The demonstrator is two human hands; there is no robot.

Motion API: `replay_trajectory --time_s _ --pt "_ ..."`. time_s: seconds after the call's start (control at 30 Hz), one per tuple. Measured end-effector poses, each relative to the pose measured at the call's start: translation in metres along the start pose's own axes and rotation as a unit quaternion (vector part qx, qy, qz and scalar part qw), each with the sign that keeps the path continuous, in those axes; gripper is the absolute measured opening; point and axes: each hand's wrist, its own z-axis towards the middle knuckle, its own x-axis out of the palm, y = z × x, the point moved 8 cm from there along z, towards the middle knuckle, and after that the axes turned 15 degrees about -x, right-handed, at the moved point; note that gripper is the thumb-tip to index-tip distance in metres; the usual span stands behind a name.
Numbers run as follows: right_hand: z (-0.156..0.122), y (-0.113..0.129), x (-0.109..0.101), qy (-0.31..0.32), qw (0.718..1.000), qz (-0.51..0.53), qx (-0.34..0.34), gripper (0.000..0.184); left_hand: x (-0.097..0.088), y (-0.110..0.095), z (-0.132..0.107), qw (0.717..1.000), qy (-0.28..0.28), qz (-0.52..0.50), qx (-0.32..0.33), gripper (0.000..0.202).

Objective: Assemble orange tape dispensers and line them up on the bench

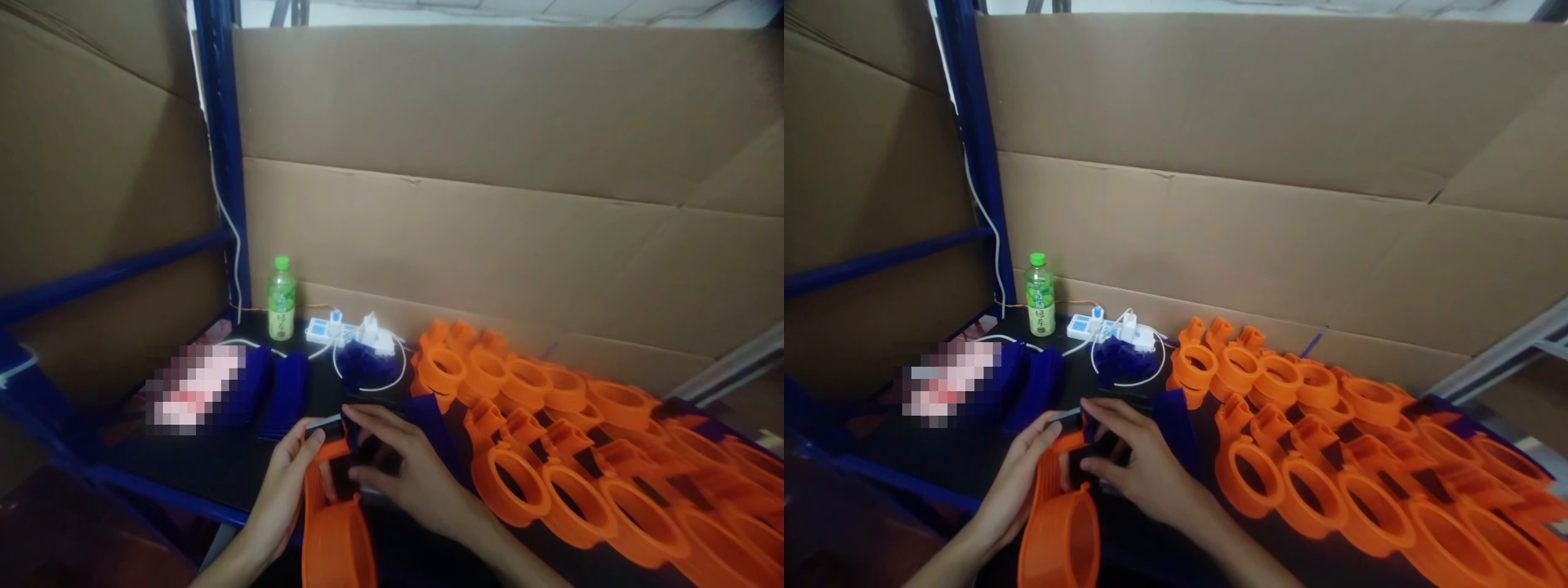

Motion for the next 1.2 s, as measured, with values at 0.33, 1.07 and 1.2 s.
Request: replay_trajectory --time_s 0.33,1.07,1.2 --pt "-0.002 -0.012 0.002 -0.083 0.993 0.081 0.036 0.052 0.001 0.001 0.001 1.0 0.005 0.01 0.002 0.03" --pt "0.001 0.013 0.002 0.07 0.994 -0.013 -0.083 0.045 0.012 0.006 -0.01 0.995 0.067 -0.029 -0.069 0.031" --pt "0.002 0.012 0.001 0.043 0.996 -0.003 -0.073 0.043 0.008 0.011 -0.004 0.997 0.051 -0.006 -0.059 0.023"
